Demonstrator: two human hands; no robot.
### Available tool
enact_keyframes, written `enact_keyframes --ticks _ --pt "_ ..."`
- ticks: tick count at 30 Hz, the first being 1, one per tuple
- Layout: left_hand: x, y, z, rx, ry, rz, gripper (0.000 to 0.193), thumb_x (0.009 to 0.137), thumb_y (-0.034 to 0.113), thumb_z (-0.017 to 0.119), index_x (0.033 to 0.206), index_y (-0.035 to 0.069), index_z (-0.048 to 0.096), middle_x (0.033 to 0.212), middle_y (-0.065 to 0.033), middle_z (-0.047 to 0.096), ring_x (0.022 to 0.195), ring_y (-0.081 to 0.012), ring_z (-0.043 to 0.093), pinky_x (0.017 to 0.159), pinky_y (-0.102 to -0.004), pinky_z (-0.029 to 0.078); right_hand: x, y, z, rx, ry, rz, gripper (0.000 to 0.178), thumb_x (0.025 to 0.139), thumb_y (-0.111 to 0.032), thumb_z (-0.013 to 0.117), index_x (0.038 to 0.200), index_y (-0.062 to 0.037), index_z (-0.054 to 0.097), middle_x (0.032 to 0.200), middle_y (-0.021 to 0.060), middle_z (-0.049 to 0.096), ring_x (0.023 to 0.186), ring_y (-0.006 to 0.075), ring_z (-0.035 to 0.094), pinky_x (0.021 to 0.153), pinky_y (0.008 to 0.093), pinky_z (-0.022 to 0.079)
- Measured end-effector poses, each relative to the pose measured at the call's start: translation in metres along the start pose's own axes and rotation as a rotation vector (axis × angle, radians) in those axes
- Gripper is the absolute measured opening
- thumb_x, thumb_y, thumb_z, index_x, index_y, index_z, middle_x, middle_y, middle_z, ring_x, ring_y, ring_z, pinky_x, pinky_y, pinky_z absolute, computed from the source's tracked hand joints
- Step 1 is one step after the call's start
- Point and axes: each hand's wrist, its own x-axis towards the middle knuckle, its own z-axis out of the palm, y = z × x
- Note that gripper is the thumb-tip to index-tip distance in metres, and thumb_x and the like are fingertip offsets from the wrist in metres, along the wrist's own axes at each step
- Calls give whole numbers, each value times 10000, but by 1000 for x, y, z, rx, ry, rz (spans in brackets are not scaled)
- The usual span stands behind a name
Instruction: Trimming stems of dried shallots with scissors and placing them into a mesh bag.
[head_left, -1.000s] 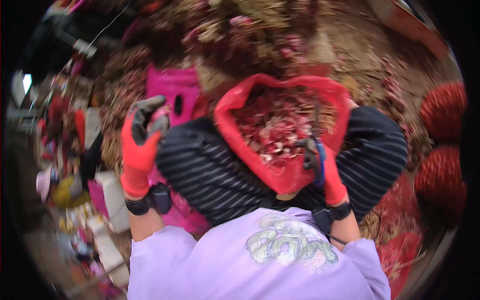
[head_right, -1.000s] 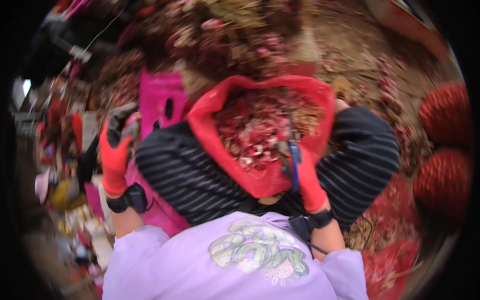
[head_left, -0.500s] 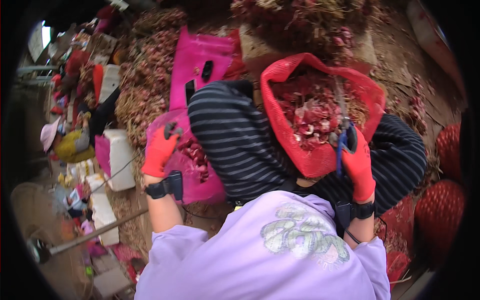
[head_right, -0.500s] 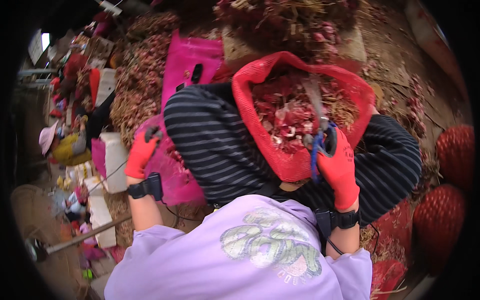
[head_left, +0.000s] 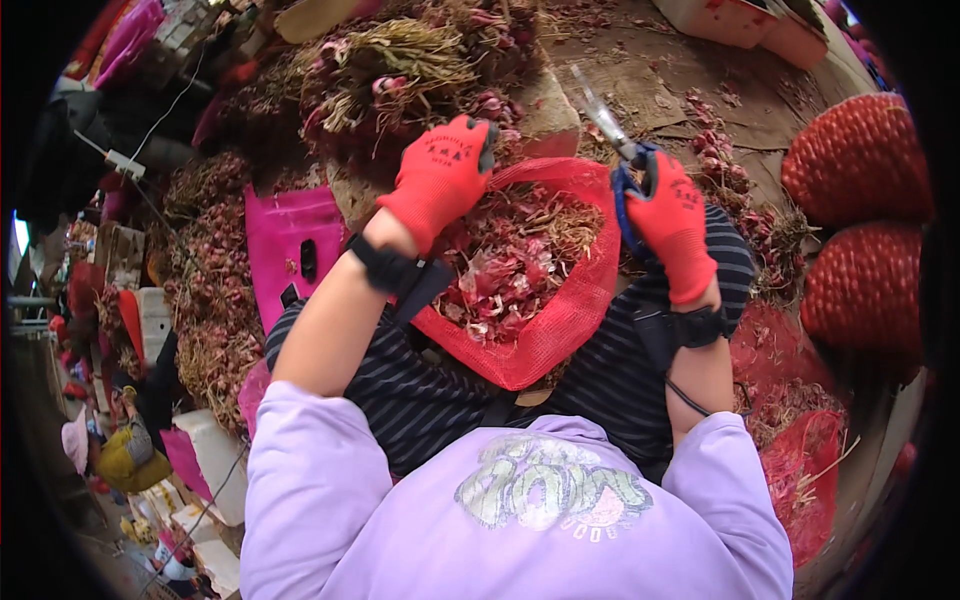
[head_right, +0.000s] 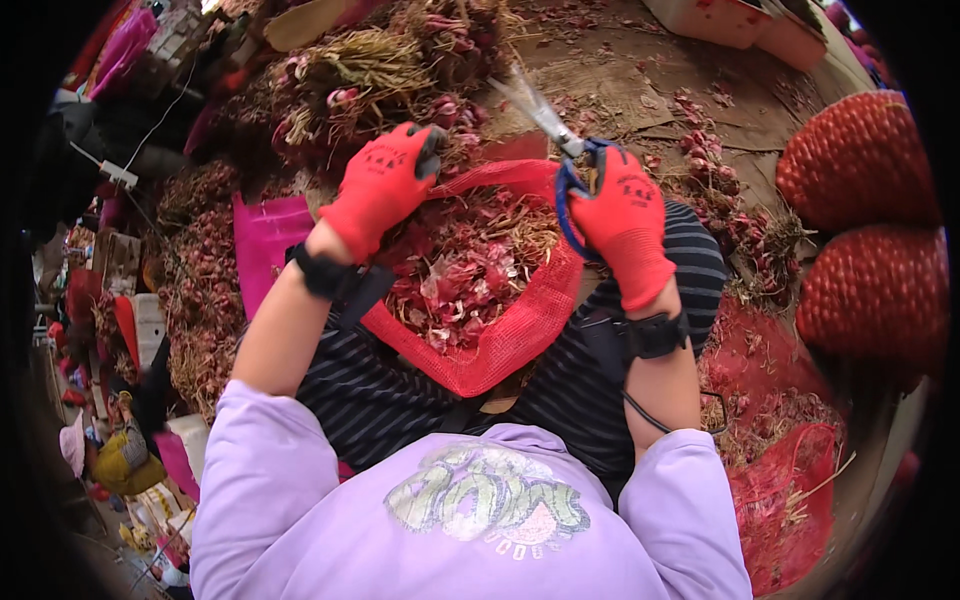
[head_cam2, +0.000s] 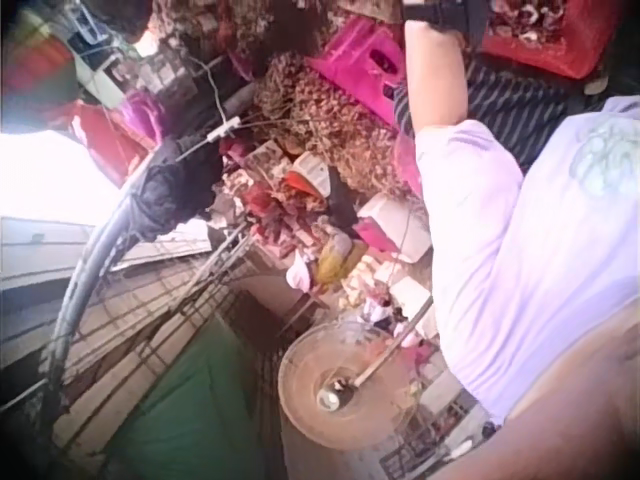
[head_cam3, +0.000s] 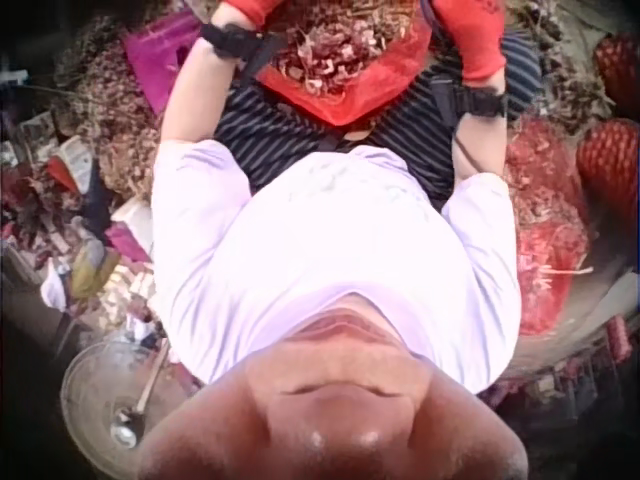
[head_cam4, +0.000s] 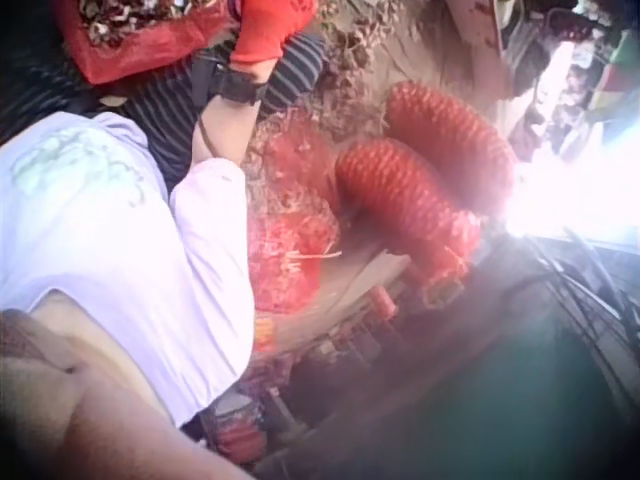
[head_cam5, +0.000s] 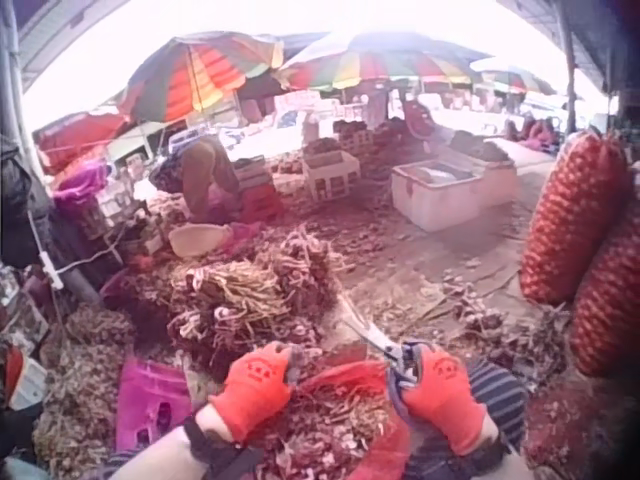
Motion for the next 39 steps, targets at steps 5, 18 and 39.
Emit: enact_keyframes --ticks 5,18,39 --pt "45 -3 29 139 240 -26 363 720 245 666 1039 99 573 1064 -118 524 976 -311 530 740 -415 465 -5 -7 3 62 -113 72 437 772 -394 592 1040 -55 530 1031 149 562 949 316 565 803 391 455" --pt "151 -16 132 762 -513 -136 338 858 252 481 1152 106 562 1092 -116 614 1008 -253 598 752 -383 492 -2 -6 -10 171 38 124 472 772 -421 598 1092 -81 529 1052 132 565 956 302 570 817 376 454" --pt "-98 28 5 -1381 -208 -258 266 928 194 506 1139 32 508 1059 -39 549 902 -99 553 757 -242 482 -52 -74 44 1525 -614 304 302 805 -140 650 1059 -14 547 917 21 603 742 59 566 604 188 453"
